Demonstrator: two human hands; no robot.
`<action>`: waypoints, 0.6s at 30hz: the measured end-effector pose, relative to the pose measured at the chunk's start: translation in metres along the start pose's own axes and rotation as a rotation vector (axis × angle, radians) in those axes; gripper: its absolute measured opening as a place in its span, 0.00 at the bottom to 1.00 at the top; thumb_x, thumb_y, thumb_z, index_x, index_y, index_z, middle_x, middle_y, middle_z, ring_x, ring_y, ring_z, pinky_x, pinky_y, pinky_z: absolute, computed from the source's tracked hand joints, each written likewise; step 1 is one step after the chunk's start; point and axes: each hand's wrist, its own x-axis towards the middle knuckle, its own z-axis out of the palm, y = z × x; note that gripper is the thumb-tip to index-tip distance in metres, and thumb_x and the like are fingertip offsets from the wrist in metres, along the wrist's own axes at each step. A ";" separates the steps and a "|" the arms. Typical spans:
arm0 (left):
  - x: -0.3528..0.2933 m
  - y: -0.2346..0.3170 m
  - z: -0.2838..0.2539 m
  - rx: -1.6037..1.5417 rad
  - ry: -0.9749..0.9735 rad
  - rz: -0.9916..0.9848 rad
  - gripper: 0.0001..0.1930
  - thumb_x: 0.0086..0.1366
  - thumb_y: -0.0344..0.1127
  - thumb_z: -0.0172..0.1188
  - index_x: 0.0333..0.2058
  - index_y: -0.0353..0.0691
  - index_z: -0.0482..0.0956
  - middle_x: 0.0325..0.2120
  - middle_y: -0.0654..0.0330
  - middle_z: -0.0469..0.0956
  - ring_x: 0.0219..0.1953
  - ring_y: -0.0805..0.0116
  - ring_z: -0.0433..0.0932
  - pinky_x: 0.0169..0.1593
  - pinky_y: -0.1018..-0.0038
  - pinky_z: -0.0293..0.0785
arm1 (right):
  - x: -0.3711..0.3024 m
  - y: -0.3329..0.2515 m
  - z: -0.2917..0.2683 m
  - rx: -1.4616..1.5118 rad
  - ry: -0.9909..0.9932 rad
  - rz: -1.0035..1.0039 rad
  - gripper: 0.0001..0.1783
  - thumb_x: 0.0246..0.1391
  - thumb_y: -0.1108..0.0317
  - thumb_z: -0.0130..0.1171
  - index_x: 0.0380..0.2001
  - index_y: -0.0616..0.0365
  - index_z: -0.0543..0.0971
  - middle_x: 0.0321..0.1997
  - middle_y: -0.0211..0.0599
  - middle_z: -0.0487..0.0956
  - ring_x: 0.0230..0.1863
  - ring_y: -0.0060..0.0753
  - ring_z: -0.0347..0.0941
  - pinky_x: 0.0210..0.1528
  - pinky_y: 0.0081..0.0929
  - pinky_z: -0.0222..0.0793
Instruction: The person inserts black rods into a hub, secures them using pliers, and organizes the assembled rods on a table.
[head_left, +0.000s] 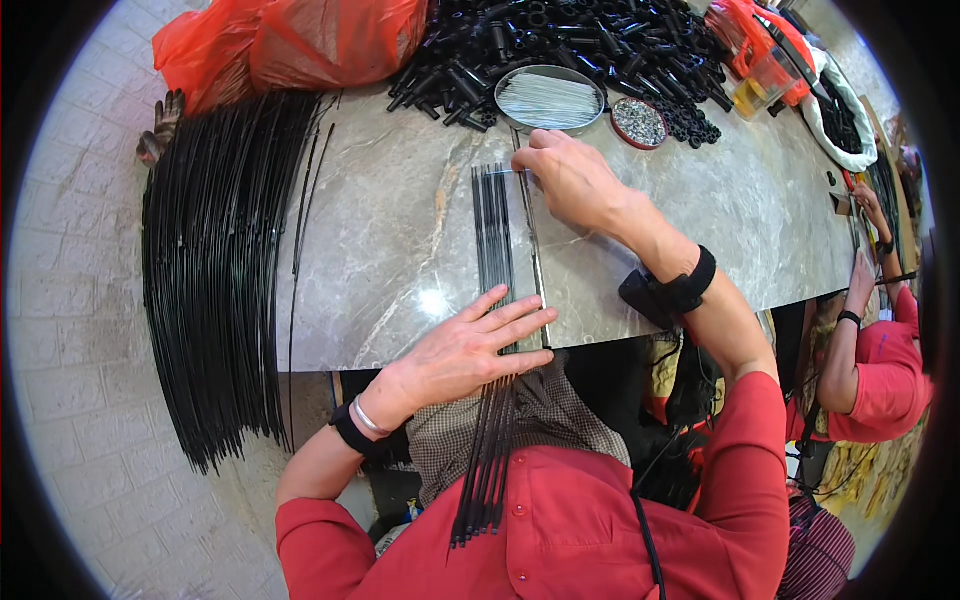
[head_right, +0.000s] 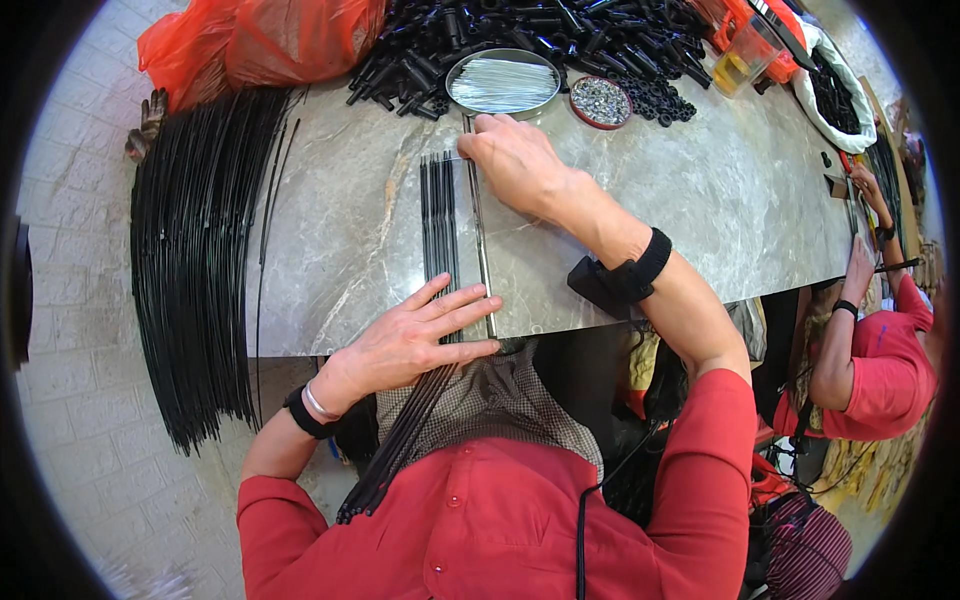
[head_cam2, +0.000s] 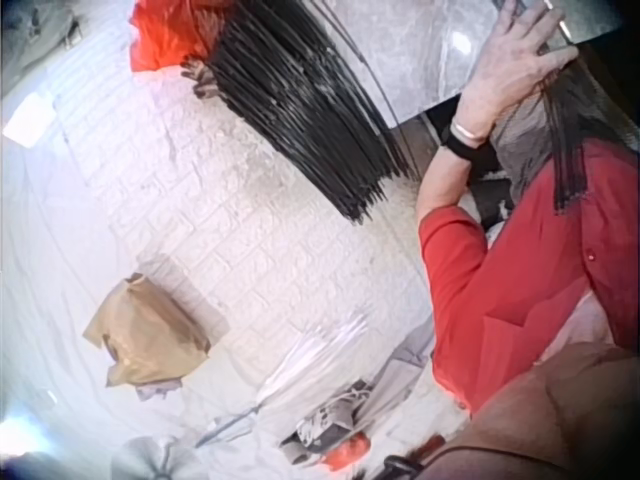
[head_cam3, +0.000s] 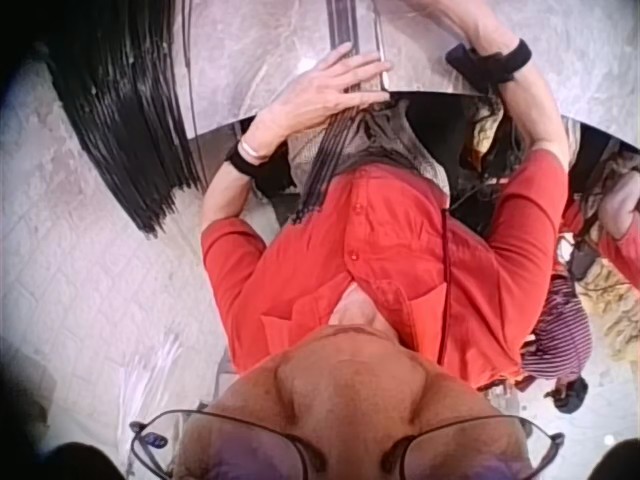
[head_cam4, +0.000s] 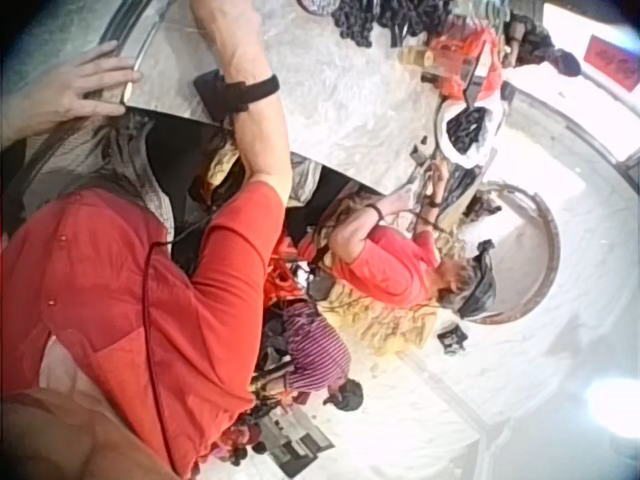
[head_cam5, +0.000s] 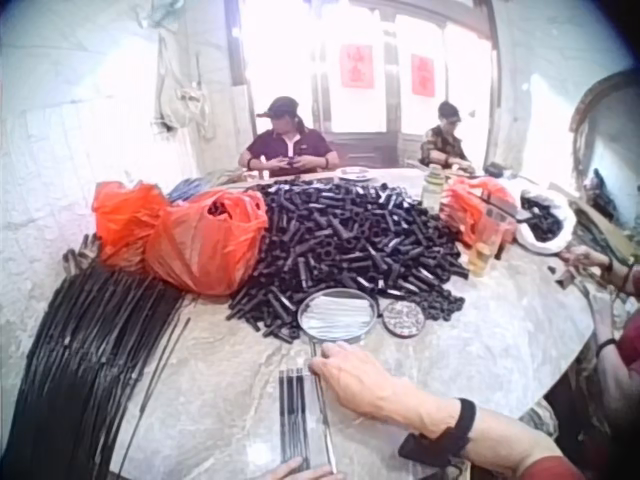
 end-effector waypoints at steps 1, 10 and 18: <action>0.000 0.000 0.001 0.006 -0.001 0.000 0.24 0.56 0.38 0.61 0.54 0.58 0.73 0.64 0.60 0.59 0.66 0.61 0.57 0.66 0.56 0.54 | 0.000 0.002 0.000 0.014 -0.001 -0.002 0.16 0.45 0.80 0.53 0.40 0.56 0.79 0.36 0.41 0.73 0.44 0.47 0.71 0.44 0.38 0.68; 0.000 0.001 0.001 -0.021 0.010 -0.004 0.24 0.55 0.35 0.59 0.53 0.57 0.74 0.64 0.60 0.59 0.66 0.62 0.57 0.67 0.56 0.53 | -0.002 0.011 0.001 0.113 -0.044 0.026 0.21 0.46 0.80 0.51 0.43 0.51 0.81 0.35 0.41 0.75 0.44 0.47 0.72 0.45 0.38 0.69; 0.000 0.001 0.000 -0.030 0.014 -0.010 0.23 0.54 0.33 0.57 0.52 0.55 0.75 0.64 0.59 0.59 0.66 0.62 0.56 0.68 0.57 0.52 | -0.001 0.006 0.000 0.080 -0.038 -0.019 0.20 0.48 0.78 0.53 0.45 0.52 0.80 0.34 0.41 0.73 0.42 0.46 0.70 0.44 0.37 0.67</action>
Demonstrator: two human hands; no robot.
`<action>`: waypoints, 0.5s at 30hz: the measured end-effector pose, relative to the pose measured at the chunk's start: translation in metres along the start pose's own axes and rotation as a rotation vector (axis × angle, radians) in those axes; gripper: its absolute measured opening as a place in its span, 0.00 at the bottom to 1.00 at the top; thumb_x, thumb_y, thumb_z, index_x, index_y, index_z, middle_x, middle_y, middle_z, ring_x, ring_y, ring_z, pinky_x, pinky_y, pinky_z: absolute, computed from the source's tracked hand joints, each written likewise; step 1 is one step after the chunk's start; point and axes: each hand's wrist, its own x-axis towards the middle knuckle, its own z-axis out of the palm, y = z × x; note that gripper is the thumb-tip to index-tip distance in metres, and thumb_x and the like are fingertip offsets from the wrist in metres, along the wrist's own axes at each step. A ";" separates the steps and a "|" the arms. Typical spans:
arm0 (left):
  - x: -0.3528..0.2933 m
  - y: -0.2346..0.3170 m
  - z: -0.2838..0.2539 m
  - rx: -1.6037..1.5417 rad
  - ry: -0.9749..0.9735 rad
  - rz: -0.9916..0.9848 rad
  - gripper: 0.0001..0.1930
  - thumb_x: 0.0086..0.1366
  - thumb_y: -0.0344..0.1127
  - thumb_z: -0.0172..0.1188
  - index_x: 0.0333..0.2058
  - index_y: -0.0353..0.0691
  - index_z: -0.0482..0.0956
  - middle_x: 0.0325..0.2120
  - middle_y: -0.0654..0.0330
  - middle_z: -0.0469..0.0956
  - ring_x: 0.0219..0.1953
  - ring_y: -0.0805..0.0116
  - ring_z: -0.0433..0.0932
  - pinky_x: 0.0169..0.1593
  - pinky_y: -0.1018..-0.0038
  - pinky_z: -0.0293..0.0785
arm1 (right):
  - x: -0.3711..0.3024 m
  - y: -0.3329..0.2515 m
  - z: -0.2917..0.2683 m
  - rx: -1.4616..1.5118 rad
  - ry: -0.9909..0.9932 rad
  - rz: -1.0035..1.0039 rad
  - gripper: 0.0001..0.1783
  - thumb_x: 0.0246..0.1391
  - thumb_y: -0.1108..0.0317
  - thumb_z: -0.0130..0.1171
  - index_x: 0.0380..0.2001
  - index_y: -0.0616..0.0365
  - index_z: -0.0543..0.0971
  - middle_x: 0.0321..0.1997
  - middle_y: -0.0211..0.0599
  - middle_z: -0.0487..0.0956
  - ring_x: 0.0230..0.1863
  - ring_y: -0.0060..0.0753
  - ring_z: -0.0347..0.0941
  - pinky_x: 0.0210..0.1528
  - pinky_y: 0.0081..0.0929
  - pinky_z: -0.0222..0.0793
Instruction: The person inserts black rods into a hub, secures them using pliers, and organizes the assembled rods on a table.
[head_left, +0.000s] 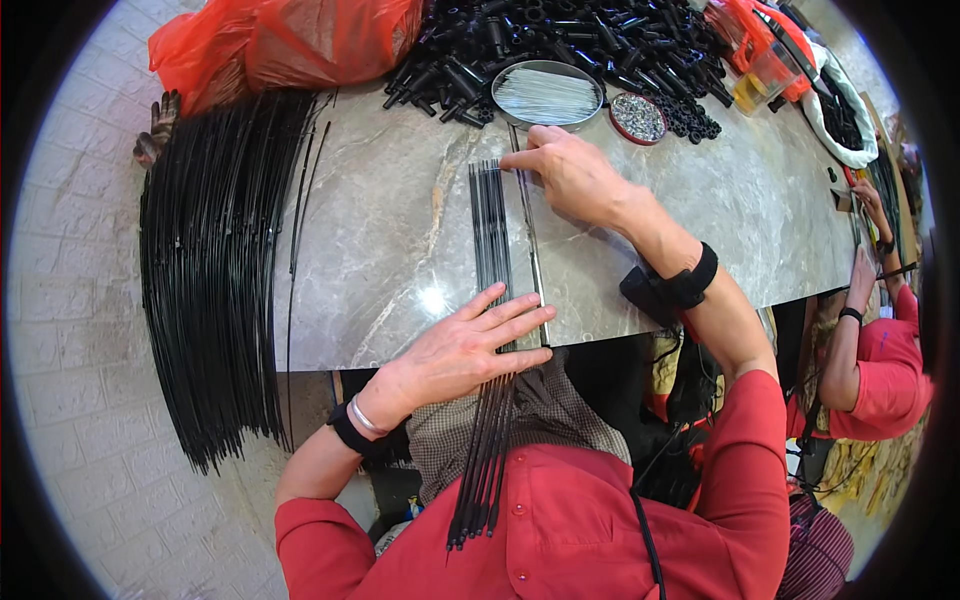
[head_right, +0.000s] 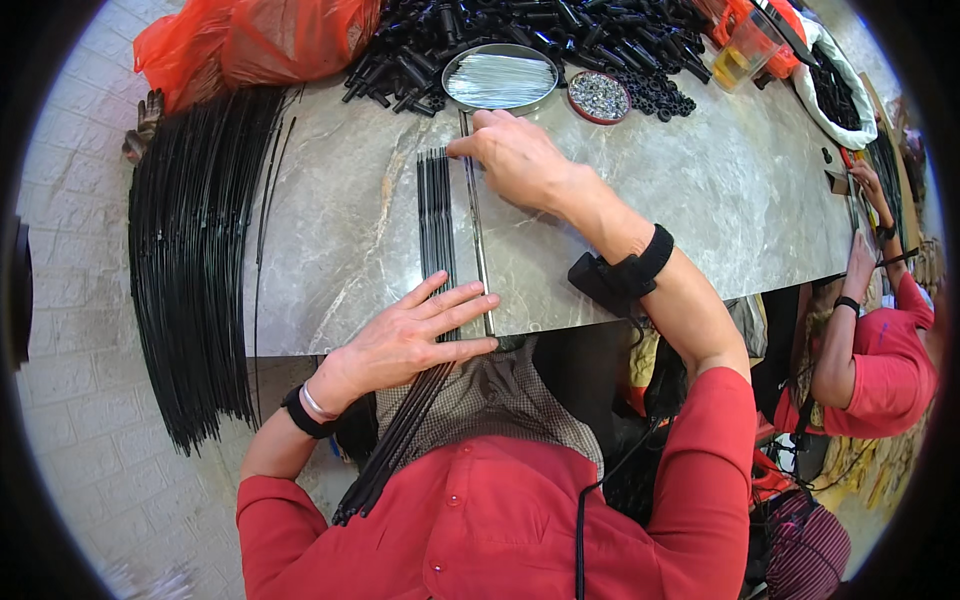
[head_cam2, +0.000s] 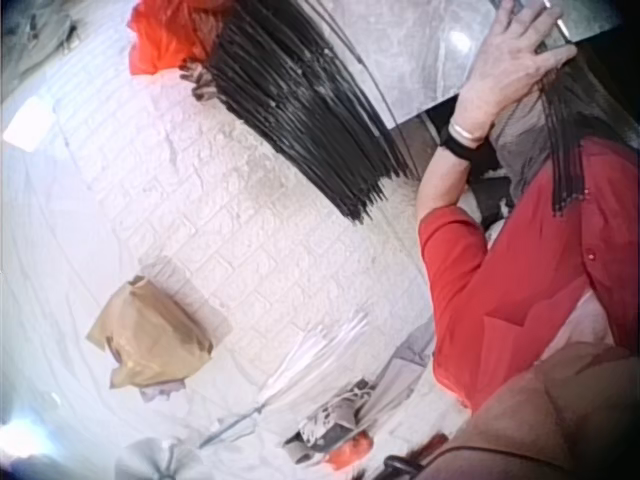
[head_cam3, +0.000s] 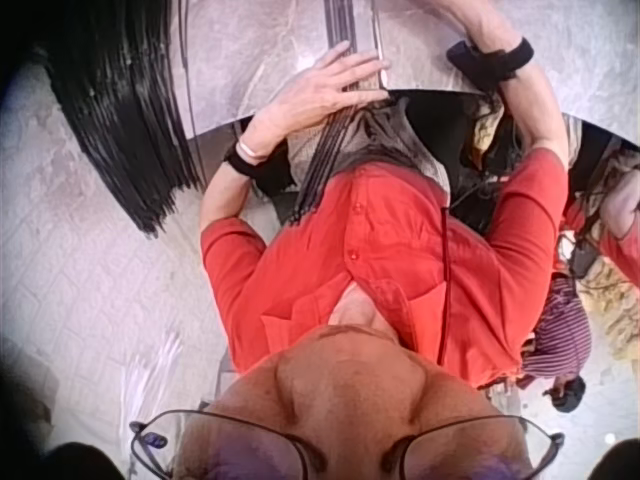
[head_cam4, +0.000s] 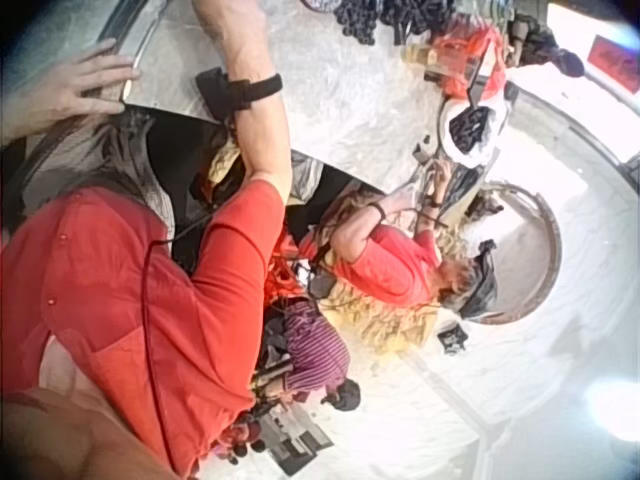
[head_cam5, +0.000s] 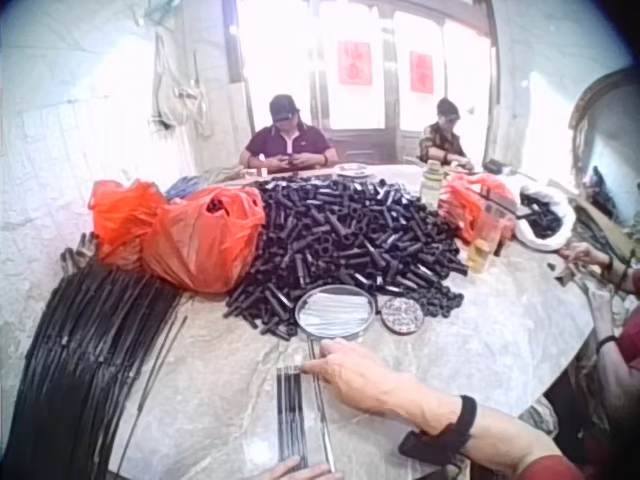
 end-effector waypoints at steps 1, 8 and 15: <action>0.000 0.000 0.001 -0.016 0.006 -0.003 0.23 0.55 0.33 0.57 0.52 0.55 0.75 0.64 0.59 0.59 0.66 0.62 0.56 0.68 0.57 0.52 | 0.001 0.001 0.000 0.027 -0.020 0.002 0.21 0.48 0.78 0.53 0.46 0.52 0.80 0.34 0.41 0.73 0.42 0.46 0.70 0.44 0.37 0.67; 0.001 0.000 0.000 -0.024 0.005 0.005 0.24 0.54 0.33 0.57 0.52 0.55 0.75 0.64 0.59 0.59 0.66 0.62 0.57 0.67 0.57 0.52 | 0.000 0.010 -0.001 0.078 -0.110 0.035 0.25 0.46 0.80 0.50 0.49 0.48 0.80 0.37 0.42 0.74 0.46 0.46 0.71 0.46 0.38 0.66; 0.000 0.000 0.001 -0.026 0.002 -0.001 0.24 0.54 0.32 0.56 0.52 0.54 0.75 0.64 0.59 0.59 0.66 0.62 0.57 0.68 0.57 0.52 | -0.004 0.012 0.002 0.077 -0.059 -0.010 0.24 0.48 0.79 0.50 0.49 0.49 0.79 0.36 0.39 0.73 0.46 0.42 0.69 0.49 0.36 0.62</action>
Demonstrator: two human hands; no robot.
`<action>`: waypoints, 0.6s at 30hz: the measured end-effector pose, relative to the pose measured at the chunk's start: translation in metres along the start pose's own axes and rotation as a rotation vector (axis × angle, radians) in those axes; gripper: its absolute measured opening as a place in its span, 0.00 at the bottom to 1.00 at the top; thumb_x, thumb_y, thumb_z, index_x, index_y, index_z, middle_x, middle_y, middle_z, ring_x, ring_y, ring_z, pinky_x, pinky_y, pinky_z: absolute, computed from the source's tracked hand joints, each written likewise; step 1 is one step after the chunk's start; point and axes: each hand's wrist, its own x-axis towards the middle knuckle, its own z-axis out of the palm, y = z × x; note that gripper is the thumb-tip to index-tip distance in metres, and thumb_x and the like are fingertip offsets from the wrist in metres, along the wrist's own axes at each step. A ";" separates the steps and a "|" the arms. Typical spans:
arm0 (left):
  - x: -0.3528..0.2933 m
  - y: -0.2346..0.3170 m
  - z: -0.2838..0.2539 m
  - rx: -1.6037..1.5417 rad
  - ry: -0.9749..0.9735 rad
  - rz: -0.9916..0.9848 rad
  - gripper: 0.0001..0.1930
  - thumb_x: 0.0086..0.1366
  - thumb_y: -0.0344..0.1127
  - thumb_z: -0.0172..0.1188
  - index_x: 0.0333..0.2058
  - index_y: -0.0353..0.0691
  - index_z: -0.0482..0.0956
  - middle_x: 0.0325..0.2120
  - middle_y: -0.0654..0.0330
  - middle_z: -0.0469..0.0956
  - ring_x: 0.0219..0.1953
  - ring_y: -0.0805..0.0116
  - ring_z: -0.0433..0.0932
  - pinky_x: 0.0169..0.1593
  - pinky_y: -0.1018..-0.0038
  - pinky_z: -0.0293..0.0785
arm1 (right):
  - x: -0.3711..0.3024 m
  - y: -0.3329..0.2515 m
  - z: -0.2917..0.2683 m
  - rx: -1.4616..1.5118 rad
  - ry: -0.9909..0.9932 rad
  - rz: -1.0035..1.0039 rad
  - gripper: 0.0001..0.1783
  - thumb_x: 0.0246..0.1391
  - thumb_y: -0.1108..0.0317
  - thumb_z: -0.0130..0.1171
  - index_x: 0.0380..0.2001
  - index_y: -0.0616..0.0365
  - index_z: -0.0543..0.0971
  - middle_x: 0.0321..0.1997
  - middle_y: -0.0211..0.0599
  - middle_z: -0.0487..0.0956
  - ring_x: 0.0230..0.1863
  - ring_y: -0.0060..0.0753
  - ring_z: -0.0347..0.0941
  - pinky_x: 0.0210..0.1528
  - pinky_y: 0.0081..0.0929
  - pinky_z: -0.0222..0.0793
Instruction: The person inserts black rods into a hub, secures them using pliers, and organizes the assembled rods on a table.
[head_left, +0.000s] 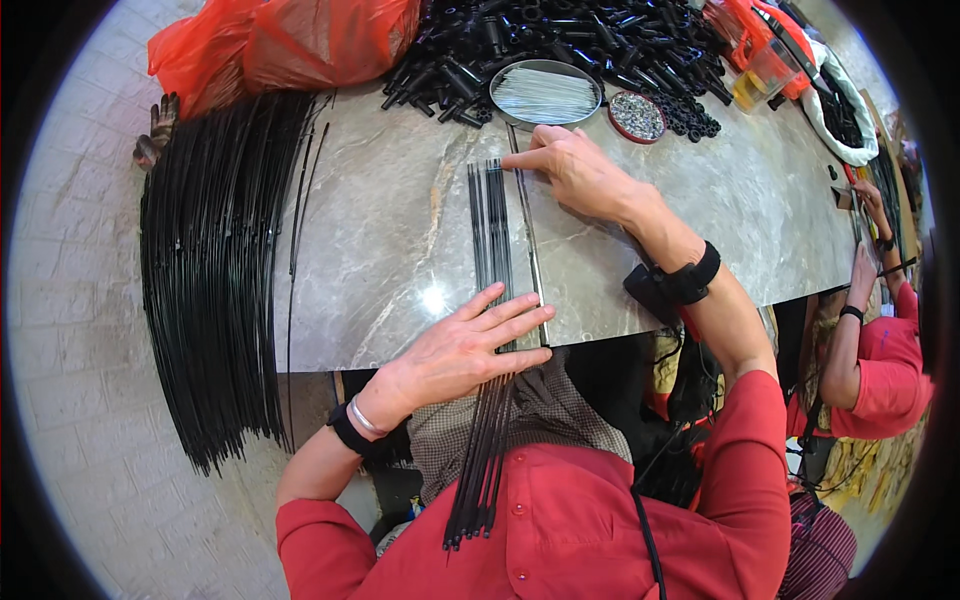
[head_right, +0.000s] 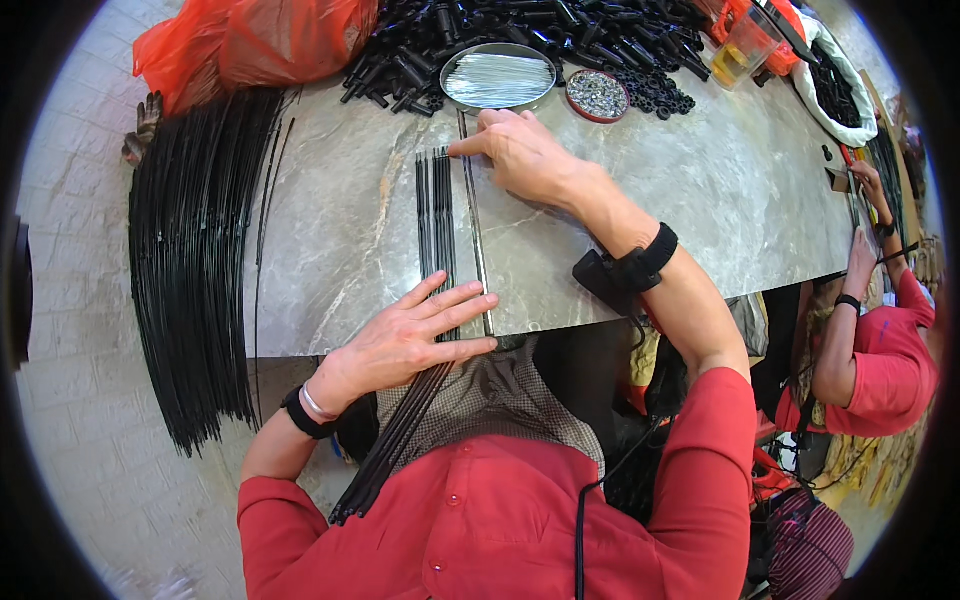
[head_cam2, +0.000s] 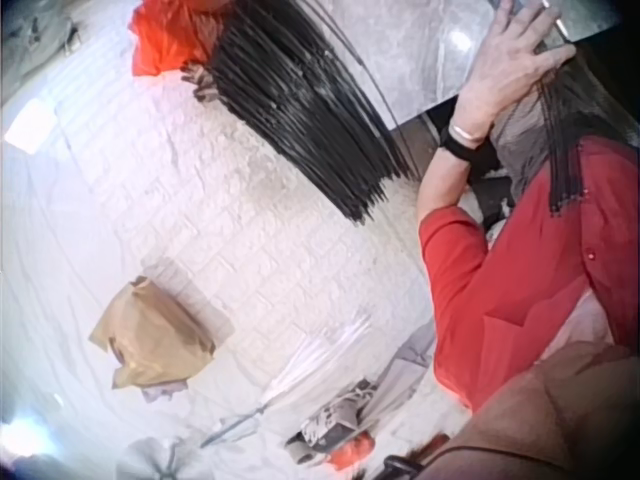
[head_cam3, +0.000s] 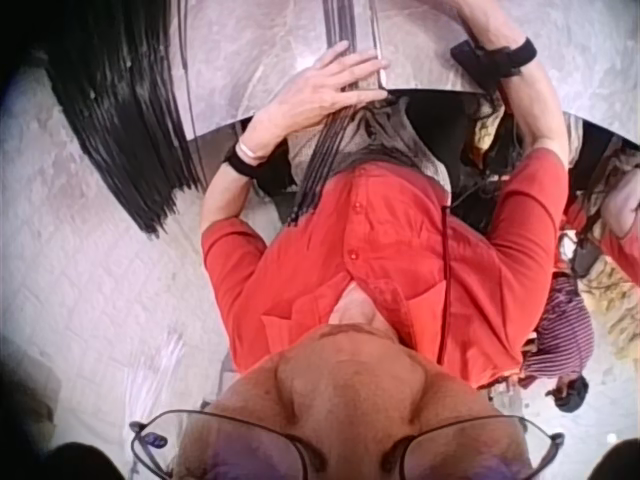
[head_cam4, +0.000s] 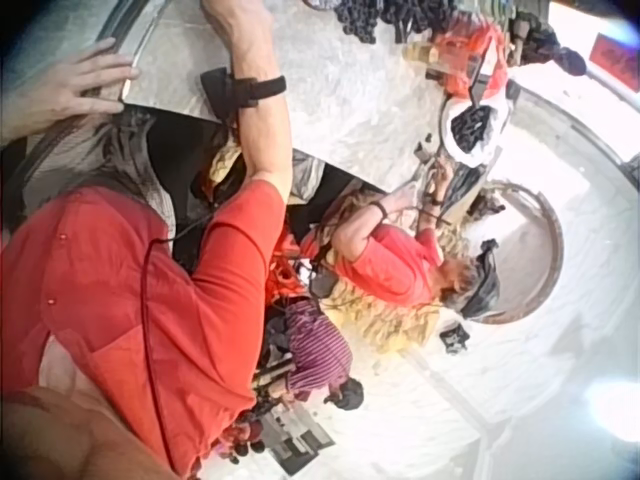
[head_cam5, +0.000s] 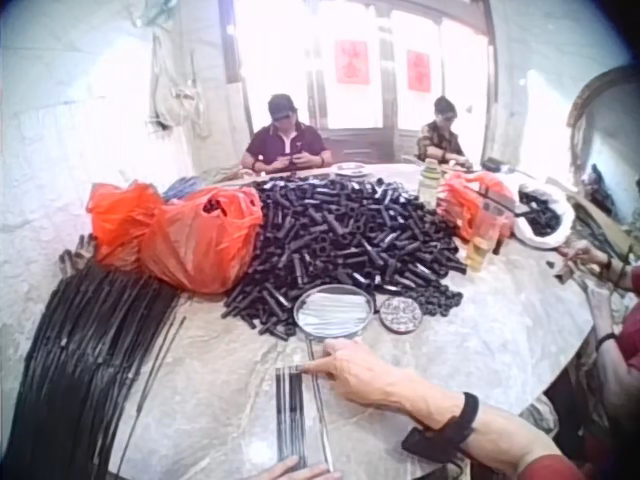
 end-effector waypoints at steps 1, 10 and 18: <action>0.000 0.000 -0.001 0.003 -0.002 0.000 0.24 0.54 0.31 0.56 0.52 0.55 0.75 0.64 0.59 0.59 0.66 0.62 0.57 0.68 0.57 0.52 | 0.000 0.000 0.000 -0.016 0.018 -0.010 0.23 0.49 0.79 0.51 0.49 0.50 0.79 0.36 0.39 0.73 0.45 0.41 0.68 0.49 0.35 0.62; 0.001 0.000 -0.002 0.009 0.000 -0.006 0.24 0.54 0.32 0.57 0.52 0.55 0.75 0.64 0.60 0.59 0.66 0.63 0.57 0.68 0.57 0.51 | -0.001 -0.003 0.001 -0.032 0.019 -0.016 0.25 0.48 0.80 0.50 0.49 0.47 0.79 0.36 0.38 0.72 0.45 0.40 0.68 0.51 0.35 0.59; 0.001 0.001 0.000 0.017 0.010 0.002 0.23 0.54 0.34 0.57 0.52 0.56 0.75 0.63 0.60 0.61 0.66 0.63 0.57 0.68 0.57 0.51 | 0.003 -0.005 0.004 -0.059 0.148 -0.066 0.16 0.50 0.75 0.52 0.43 0.53 0.80 0.37 0.37 0.74 0.45 0.42 0.69 0.50 0.36 0.63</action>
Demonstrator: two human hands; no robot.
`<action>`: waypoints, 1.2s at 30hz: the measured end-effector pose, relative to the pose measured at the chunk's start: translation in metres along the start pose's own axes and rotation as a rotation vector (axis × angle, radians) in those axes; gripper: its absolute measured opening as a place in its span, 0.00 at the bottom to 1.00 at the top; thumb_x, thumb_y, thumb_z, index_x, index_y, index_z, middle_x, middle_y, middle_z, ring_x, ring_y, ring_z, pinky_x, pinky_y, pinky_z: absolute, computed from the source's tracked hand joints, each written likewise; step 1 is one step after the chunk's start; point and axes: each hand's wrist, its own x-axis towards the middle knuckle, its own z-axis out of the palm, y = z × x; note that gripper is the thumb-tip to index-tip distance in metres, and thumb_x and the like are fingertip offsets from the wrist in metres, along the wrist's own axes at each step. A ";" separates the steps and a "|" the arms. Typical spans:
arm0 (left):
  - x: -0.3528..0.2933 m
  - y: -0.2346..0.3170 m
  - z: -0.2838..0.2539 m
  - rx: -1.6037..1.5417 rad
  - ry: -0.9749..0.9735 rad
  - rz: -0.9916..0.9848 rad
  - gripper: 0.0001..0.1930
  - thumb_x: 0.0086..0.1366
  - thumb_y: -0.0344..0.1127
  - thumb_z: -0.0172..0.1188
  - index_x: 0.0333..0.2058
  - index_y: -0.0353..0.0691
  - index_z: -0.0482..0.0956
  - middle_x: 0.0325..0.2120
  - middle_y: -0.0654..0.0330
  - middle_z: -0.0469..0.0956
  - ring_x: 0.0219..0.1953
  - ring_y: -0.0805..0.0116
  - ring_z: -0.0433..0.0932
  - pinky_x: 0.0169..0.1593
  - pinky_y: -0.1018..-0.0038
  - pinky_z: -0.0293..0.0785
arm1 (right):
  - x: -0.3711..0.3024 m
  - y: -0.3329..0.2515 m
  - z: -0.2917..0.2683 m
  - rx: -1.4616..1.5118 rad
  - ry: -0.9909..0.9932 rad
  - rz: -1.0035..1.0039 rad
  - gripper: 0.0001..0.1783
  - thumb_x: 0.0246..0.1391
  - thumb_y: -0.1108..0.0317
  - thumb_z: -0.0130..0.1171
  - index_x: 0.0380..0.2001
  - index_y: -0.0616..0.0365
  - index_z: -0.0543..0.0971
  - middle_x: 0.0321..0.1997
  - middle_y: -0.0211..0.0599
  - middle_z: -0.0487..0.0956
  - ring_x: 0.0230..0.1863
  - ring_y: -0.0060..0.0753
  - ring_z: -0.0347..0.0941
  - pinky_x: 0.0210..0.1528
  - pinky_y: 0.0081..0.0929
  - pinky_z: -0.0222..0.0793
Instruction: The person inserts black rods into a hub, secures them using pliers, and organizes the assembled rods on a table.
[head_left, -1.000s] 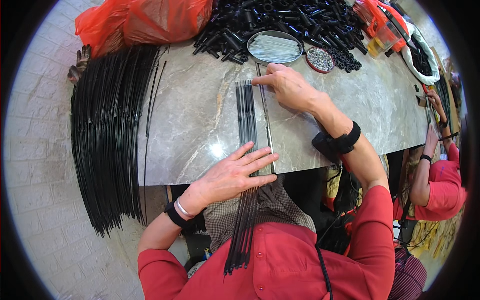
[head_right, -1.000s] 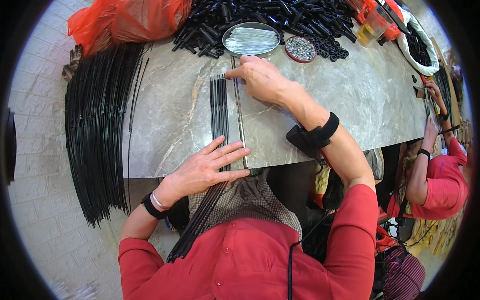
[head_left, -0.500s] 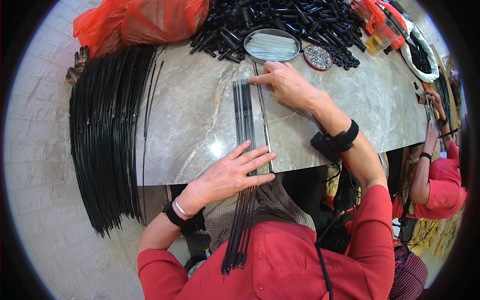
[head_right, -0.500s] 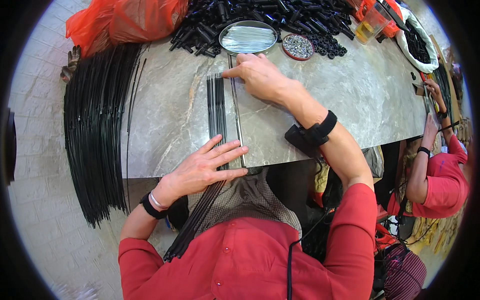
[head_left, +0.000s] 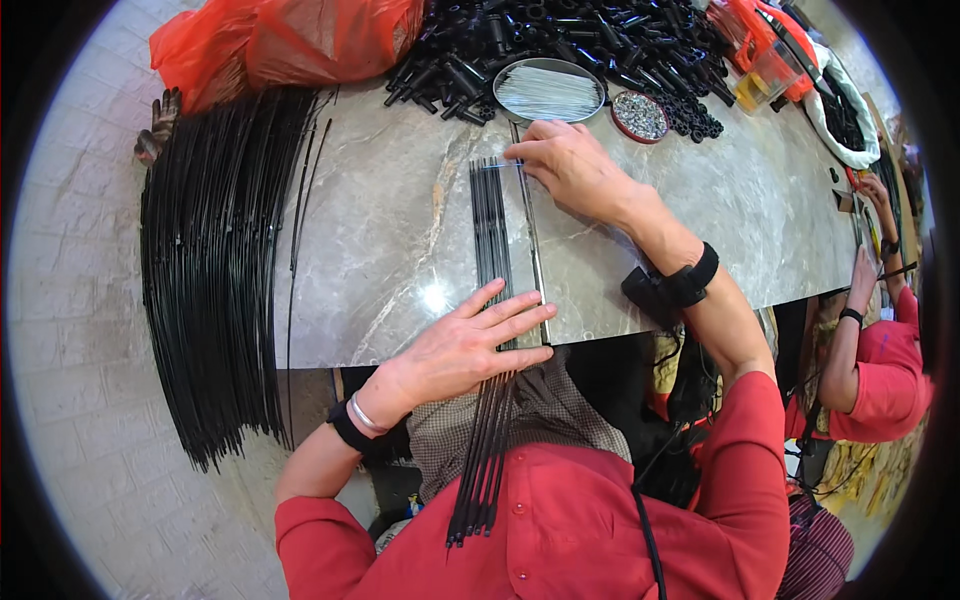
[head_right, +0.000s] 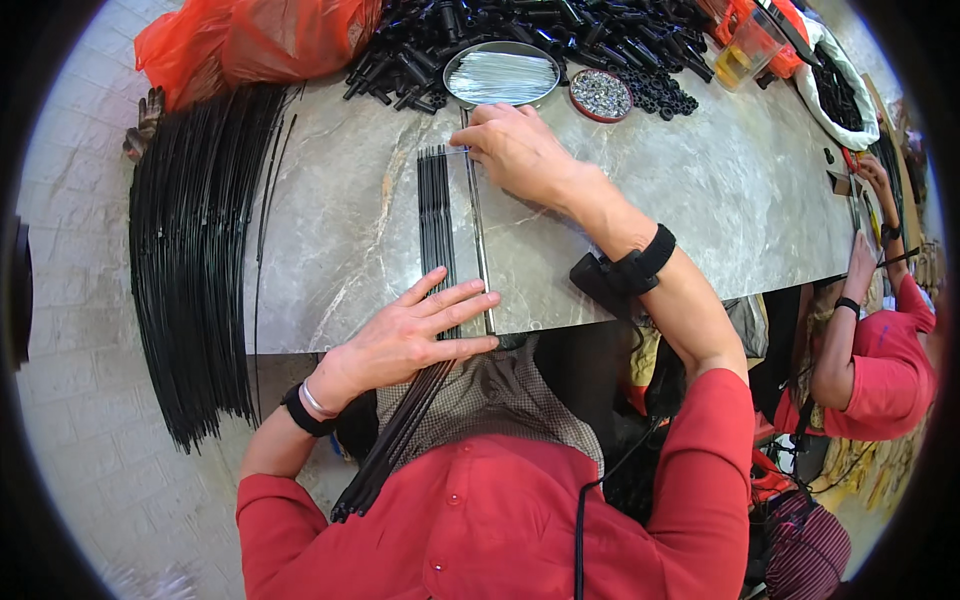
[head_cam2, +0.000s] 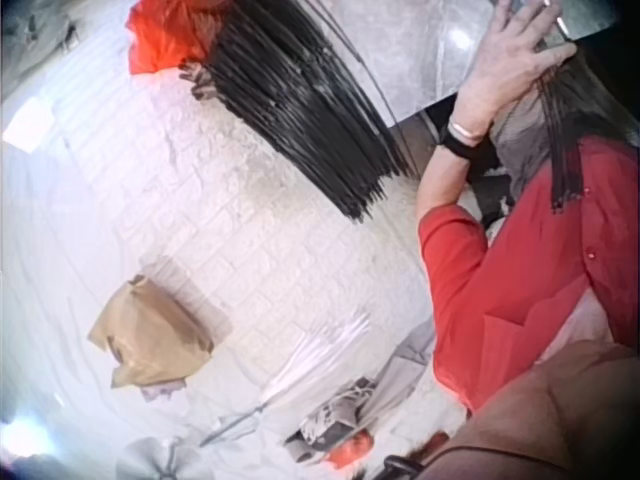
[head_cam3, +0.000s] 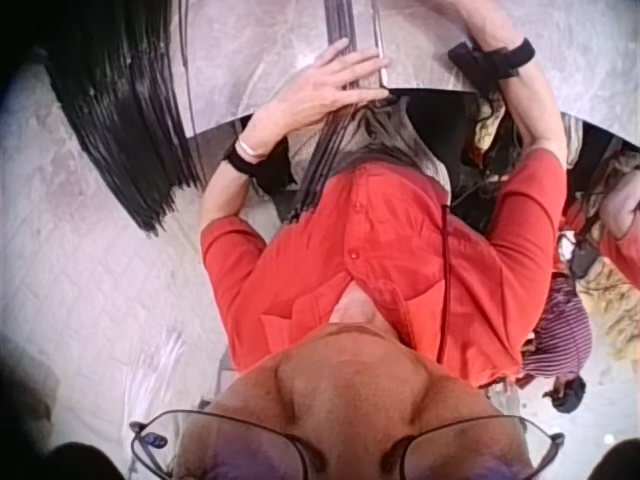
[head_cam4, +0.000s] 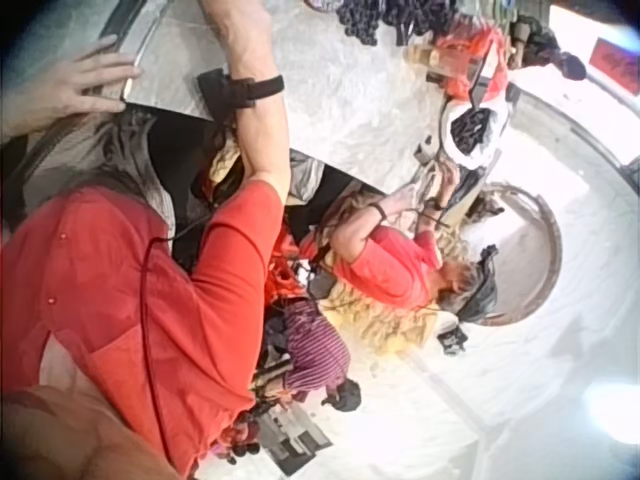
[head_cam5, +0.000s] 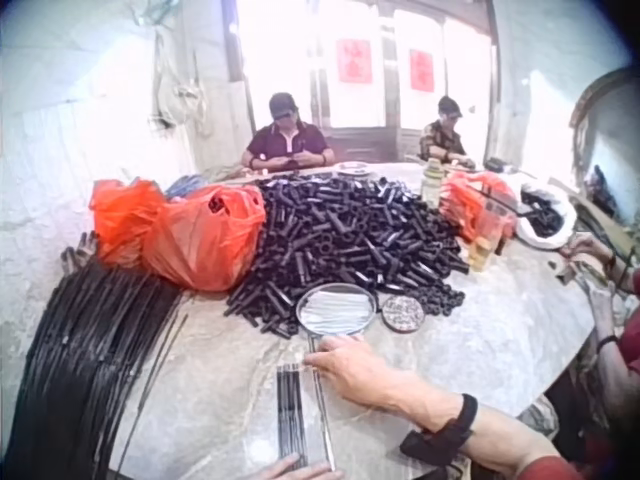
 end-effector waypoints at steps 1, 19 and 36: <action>0.000 0.000 0.000 -0.005 0.004 -0.004 0.23 0.54 0.35 0.57 0.52 0.56 0.75 0.63 0.60 0.61 0.66 0.63 0.57 0.68 0.57 0.51 | 0.002 -0.001 -0.001 0.003 0.021 -0.018 0.13 0.51 0.74 0.53 0.40 0.55 0.80 0.37 0.38 0.75 0.44 0.43 0.70 0.48 0.37 0.64; 0.000 -0.001 0.000 -0.009 0.003 0.000 0.22 0.57 0.36 0.58 0.52 0.55 0.75 0.63 0.60 0.60 0.66 0.63 0.57 0.67 0.56 0.51 | 0.007 -0.003 0.004 0.018 -0.021 -0.009 0.14 0.48 0.77 0.52 0.39 0.57 0.80 0.35 0.42 0.74 0.40 0.47 0.72 0.41 0.39 0.68; -0.001 -0.002 0.001 0.022 -0.028 -0.007 0.23 0.58 0.38 0.59 0.54 0.59 0.73 0.64 0.61 0.60 0.66 0.62 0.57 0.67 0.55 0.53 | 0.008 -0.006 0.005 -0.015 0.074 0.053 0.07 0.50 0.73 0.55 0.34 0.59 0.79 0.35 0.40 0.75 0.43 0.47 0.72 0.44 0.39 0.69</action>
